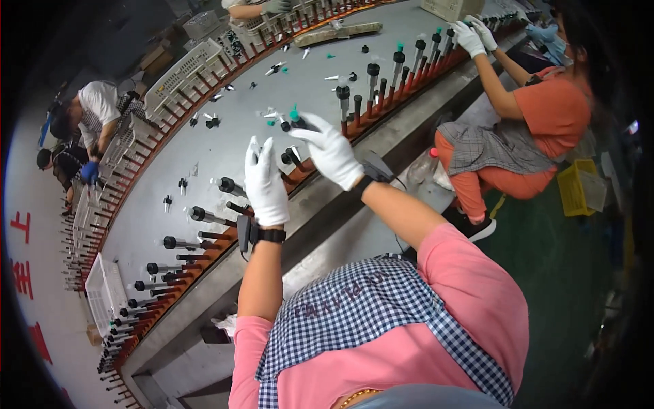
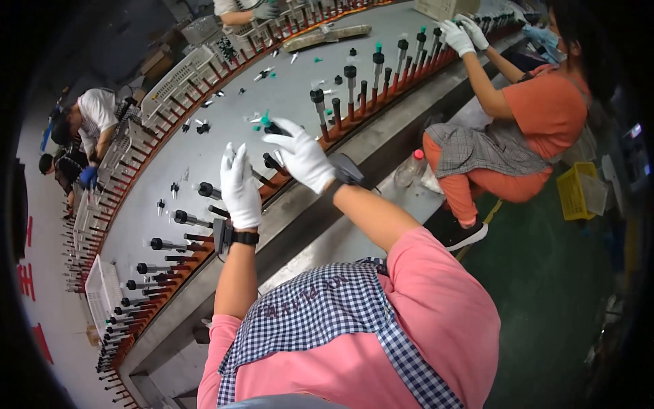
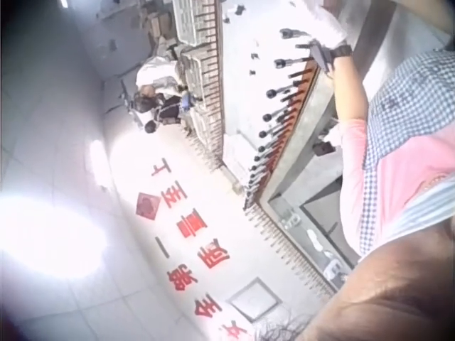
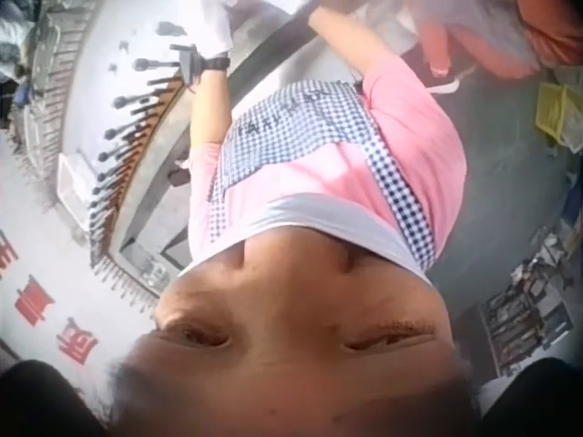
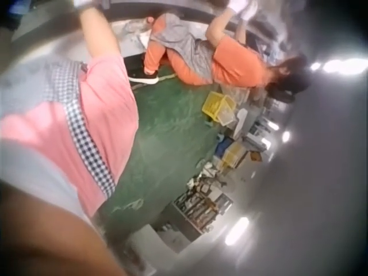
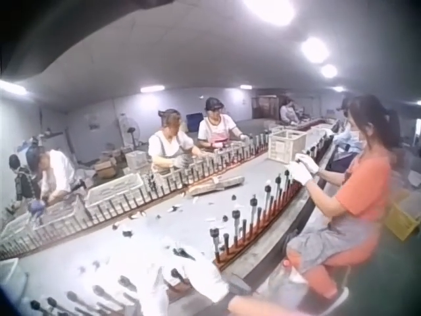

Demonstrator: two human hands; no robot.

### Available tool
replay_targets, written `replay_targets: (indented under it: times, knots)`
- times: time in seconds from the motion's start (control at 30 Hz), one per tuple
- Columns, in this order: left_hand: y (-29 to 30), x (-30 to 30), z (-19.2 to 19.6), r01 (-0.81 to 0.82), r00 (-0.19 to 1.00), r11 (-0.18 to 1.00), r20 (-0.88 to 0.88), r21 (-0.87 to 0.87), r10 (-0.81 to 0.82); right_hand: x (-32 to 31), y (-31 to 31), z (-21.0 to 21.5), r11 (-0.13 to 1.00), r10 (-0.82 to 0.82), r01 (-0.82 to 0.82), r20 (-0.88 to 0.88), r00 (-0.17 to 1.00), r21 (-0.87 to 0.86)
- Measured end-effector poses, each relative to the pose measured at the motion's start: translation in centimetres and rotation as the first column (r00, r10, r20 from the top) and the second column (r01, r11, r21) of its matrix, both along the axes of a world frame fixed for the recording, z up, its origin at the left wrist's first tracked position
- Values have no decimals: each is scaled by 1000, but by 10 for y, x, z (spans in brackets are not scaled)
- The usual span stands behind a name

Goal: Assembling pump mechanisms for bottles on a production line.

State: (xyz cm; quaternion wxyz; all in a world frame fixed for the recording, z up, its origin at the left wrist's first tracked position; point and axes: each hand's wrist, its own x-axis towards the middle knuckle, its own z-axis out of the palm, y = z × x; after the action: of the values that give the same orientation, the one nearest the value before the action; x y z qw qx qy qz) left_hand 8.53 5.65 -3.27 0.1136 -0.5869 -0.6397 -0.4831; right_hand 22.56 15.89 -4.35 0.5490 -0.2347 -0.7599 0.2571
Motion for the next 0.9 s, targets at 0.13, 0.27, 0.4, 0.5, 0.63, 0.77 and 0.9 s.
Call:
replay_targets:
  times: [0.13,0.27,0.4,0.5,0.63,0.77,0.9]
  knots:
    - [-48,1,-11,108,994,994,-7,-36,-108,55,22,-34,971,-168,157,-50,985,-179]
    - [-51,24,-12,249,964,960,124,-129,-233,64,69,7,899,-396,391,16,918,-196]
    - [16,42,19,212,974,976,98,-48,-206,38,106,37,876,-267,235,-17,964,-420]
    - [64,48,41,196,952,967,267,-164,-148,23,124,37,753,-30,38,24,999,-657]
    - [115,18,23,246,899,920,426,-303,-100,-7,129,43,719,99,-75,-5,995,-691]
    - [104,2,1,203,928,963,348,-175,-133,-30,110,16,802,-109,14,-124,986,-597]
    - [66,27,8,198,741,975,666,-102,-81,-21,60,-6,903,-274,217,-106,956,-371]
